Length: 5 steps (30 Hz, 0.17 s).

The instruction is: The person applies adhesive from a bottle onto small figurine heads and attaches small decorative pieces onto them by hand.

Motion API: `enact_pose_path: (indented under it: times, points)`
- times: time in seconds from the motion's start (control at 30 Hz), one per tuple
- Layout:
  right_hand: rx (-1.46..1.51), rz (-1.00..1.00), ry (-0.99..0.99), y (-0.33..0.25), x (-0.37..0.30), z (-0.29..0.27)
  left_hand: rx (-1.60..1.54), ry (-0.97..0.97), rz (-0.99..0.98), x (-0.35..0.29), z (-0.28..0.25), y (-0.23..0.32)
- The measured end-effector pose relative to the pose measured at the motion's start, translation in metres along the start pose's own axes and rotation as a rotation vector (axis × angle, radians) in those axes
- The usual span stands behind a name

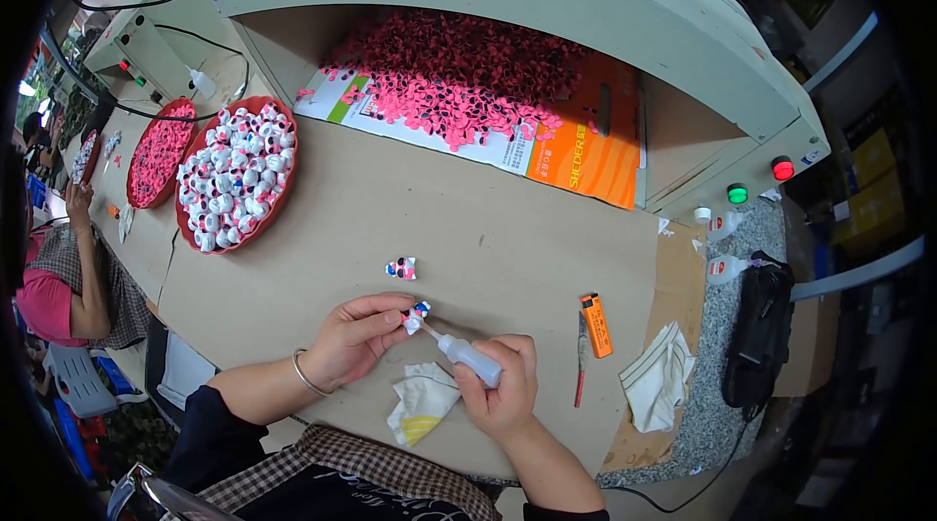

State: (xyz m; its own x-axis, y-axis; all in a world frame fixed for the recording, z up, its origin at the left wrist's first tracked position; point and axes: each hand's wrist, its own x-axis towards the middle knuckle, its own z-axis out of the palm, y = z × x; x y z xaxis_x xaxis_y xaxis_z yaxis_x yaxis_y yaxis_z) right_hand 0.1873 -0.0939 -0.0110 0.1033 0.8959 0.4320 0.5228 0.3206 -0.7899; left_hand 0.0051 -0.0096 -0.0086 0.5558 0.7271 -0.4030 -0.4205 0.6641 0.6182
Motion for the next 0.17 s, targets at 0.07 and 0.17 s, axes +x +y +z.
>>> enact_pose_path:
  times: [0.07,0.17]
  points:
    - [0.003,0.000,0.005,-0.0001,0.0000,-0.0002,-0.001,-0.012,0.012,0.0000,0.0000,-0.0001]
    - [-0.022,-0.023,0.002,-0.0002,0.0007,-0.0010,-0.001,0.002,0.000,-0.0004,0.0005,0.0008]
